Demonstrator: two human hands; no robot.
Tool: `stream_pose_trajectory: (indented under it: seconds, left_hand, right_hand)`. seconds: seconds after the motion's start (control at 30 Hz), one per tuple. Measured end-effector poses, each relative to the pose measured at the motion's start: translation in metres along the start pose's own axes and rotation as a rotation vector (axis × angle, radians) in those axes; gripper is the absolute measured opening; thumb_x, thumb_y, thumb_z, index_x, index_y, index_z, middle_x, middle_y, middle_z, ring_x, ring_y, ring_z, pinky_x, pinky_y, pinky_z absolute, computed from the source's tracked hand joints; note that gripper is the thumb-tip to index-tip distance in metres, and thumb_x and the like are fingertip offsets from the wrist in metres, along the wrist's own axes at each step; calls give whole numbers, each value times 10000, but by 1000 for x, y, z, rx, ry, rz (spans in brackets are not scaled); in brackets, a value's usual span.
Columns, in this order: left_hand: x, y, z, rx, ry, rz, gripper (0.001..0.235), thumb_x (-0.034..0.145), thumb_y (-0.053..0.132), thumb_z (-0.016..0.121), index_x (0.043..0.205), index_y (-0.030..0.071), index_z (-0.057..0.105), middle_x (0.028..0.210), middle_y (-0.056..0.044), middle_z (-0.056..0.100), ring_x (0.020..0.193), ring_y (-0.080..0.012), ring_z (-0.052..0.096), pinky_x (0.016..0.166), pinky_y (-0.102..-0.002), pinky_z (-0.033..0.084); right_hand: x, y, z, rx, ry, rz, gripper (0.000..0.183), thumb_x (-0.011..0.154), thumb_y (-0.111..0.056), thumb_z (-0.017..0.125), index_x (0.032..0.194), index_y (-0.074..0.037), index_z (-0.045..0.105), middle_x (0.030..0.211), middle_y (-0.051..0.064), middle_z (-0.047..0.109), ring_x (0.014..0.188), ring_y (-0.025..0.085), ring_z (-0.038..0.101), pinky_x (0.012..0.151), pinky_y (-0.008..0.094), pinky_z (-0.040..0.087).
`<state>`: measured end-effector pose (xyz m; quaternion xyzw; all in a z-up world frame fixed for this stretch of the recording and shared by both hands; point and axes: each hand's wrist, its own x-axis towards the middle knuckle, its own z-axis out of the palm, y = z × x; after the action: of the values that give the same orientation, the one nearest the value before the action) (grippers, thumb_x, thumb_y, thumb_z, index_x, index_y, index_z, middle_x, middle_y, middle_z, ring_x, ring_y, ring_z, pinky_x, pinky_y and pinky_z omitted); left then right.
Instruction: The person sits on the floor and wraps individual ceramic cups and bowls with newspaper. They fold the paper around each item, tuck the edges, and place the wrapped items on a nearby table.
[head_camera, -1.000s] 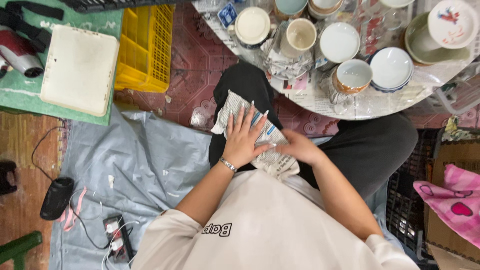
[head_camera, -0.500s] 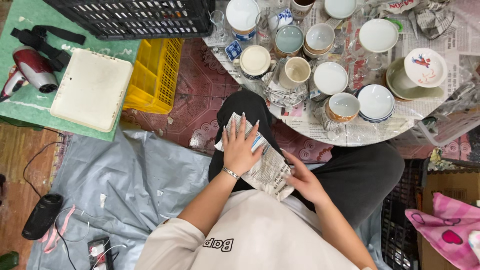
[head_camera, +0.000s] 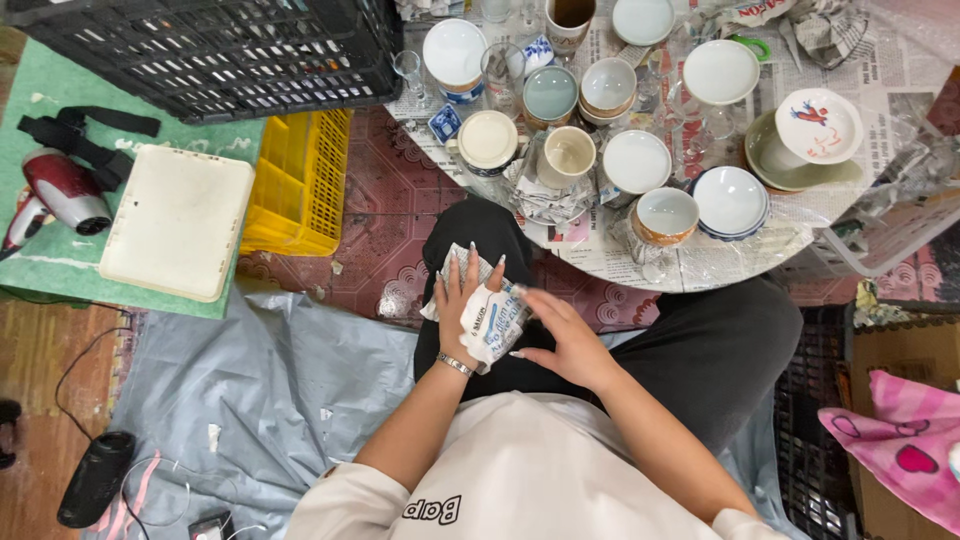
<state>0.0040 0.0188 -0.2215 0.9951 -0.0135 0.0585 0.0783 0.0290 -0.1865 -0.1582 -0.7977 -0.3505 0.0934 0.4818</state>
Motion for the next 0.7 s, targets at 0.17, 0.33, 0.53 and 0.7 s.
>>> stream_pose_trajectory:
  seconds: [0.17,0.33,0.53,0.7]
  left_hand:
    - [5,7,-24,-11,-118,-25,802,849,571,608,1558,273,381,1666,-197,181,1509,-444,181,1168,-642,169]
    - [6,10,-34,-32,-118,-12,878,811,578,652,1572,260,351,1658,-199,170,1505,-455,167,1169,-647,159]
    - [5,8,-29,56,-137,-20,896,777,340,749,1590,301,376,1672,-167,202,1526,-419,178,1190,-603,171]
    - [1,7,-21,-138,-36,-31,816,794,326,749,1547,294,439,1669,-162,231,1523,-439,192,1195,-624,170]
  right_hand:
    - [5,5,8,-47,-140,105,725,710,-200,899,1371,-145,609,1251,99,660,1153,301,614,993,381,501]
    - [-2,7,18,-37,17,100,791,648,-185,916,1352,-69,573,1275,179,556,1154,360,563,955,421,480]
    - [-3,23,32,144,-92,268,789,717,-190,898,1430,-127,566,1264,89,624,981,229,614,831,334,528]
    - [-6,47,42,255,52,233,930,655,-178,926,1465,-97,478,1272,71,511,842,167,511,749,285,502]
